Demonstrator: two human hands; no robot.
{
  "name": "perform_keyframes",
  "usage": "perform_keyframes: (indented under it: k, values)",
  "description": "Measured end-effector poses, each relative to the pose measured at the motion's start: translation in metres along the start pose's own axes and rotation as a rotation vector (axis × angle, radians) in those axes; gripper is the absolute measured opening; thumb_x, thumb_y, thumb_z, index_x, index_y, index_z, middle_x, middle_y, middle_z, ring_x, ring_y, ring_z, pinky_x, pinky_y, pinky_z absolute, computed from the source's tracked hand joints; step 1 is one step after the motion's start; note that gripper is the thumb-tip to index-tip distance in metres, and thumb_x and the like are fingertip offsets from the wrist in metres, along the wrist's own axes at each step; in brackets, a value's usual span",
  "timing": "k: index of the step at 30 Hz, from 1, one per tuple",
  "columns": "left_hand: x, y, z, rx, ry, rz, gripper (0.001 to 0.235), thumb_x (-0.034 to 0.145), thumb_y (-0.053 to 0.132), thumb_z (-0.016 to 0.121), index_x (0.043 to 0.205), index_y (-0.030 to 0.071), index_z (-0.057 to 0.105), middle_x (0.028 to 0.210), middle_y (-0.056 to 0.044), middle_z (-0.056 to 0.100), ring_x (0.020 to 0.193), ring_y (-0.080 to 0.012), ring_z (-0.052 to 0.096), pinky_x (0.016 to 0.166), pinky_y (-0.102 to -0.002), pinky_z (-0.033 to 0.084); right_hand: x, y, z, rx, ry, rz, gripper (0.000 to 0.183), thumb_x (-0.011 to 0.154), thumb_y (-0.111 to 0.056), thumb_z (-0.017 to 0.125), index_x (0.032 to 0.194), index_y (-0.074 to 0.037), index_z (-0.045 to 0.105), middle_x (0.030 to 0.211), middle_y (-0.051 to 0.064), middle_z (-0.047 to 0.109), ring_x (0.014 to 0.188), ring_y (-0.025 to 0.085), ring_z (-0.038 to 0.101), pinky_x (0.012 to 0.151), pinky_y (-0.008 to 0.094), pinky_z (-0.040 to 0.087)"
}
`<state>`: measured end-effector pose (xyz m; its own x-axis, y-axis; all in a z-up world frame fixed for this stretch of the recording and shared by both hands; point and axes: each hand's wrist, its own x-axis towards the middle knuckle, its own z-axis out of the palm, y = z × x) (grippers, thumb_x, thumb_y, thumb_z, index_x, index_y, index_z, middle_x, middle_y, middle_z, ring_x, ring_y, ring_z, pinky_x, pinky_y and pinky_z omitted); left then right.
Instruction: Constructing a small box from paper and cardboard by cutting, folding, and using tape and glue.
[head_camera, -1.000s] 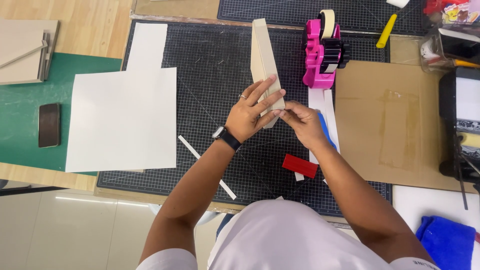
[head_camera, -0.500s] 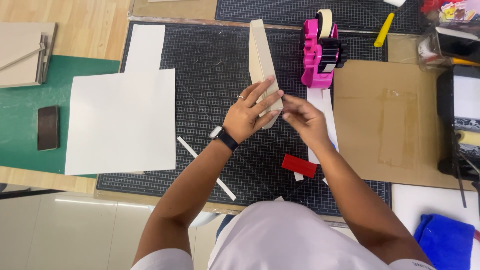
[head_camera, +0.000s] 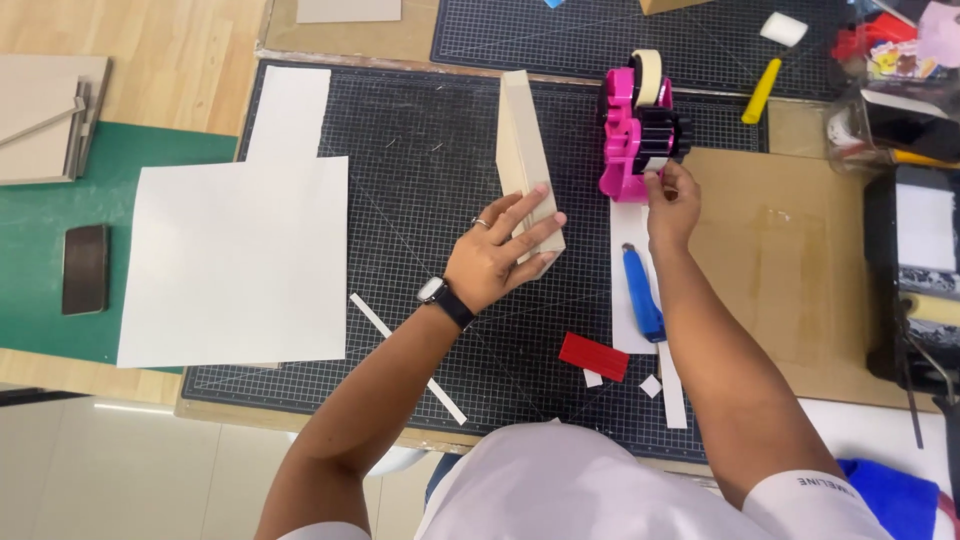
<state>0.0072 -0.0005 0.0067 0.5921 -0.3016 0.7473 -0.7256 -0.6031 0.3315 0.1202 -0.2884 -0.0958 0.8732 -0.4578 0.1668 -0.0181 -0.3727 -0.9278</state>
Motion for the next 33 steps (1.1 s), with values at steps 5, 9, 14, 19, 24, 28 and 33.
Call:
perform_keyframes:
  k: [5,9,14,19,24,28,33]
  values:
    - [0.004,0.004,-0.002,-0.005,0.002,-0.023,0.037,0.099,0.04,0.069,0.135,0.03,0.069,0.148,-0.004,0.058,0.126,-0.0367,0.062,0.098,-0.04,0.062,0.025,0.04,0.018,0.046,0.095,0.024,0.018,0.09,-0.02,0.085,0.103,-0.02,0.073,0.096,-0.003,0.058,0.085,0.012,0.061,0.076,0.024,0.055]
    - [0.003,0.003,0.0,-0.001,-0.002,-0.034,0.038,0.099,0.041,0.068,0.136,0.031,0.068,0.148,-0.002,0.058,0.126,-0.0365,0.062,0.096,-0.039,0.063,0.022,0.029,0.009,-0.011,0.128,-0.025,0.01,0.093,-0.018,0.084,0.096,-0.021,0.075,0.096,-0.007,0.055,0.081,0.009,0.057,0.073,0.022,0.05]
    - [0.003,-0.001,0.002,-0.001,-0.004,-0.026,0.038,0.099,0.044,0.068,0.136,0.032,0.068,0.149,-0.002,0.058,0.126,-0.0363,0.062,0.097,-0.039,0.063,-0.039,-0.06,-0.015,0.142,0.038,-0.107,0.006,0.102,-0.009,0.073,0.101,-0.012,0.068,0.094,0.0,0.061,0.081,0.014,0.067,0.073,0.027,0.058]
    - [0.003,-0.001,-0.001,-0.009,0.003,-0.009,0.039,0.099,0.042,0.069,0.137,0.032,0.067,0.148,-0.002,0.058,0.126,-0.035,0.062,0.096,-0.04,0.063,-0.129,-0.151,-0.046,0.396,-0.271,-0.054,0.004,0.103,0.0,0.067,0.104,-0.003,0.069,0.086,0.014,0.067,0.07,0.023,0.073,0.065,0.036,0.063]
    - [-0.002,-0.006,0.001,-0.029,0.009,0.019,0.04,0.099,0.041,0.068,0.139,0.032,0.066,0.149,-0.003,0.057,0.127,-0.035,0.062,0.102,-0.042,0.06,-0.165,-0.185,-0.05,0.489,-0.491,0.022,0.048,0.097,-0.003,0.07,0.141,0.003,0.053,0.082,0.012,0.064,0.068,0.016,0.067,0.058,0.035,0.065]
    - [-0.001,-0.009,-0.003,-0.042,0.007,0.05,0.041,0.099,0.04,0.069,0.139,0.029,0.066,0.148,-0.006,0.058,0.126,-0.0355,0.062,0.104,-0.043,0.059,-0.165,-0.183,-0.041,0.472,-0.459,0.05,0.041,0.098,-0.004,0.069,0.134,0.003,0.049,0.082,0.015,0.064,0.067,0.018,0.067,0.052,0.034,0.063]
    - [-0.005,-0.008,-0.003,-0.04,-0.039,0.006,0.043,0.097,0.037,0.073,0.139,0.031,0.065,0.151,-0.003,0.054,0.13,-0.0377,0.058,0.098,-0.041,0.063,-0.169,-0.191,-0.036,0.447,-0.424,0.125,0.037,0.097,-0.004,0.072,0.12,-0.001,0.044,0.081,0.016,0.065,0.063,0.015,0.064,0.048,0.03,0.06]
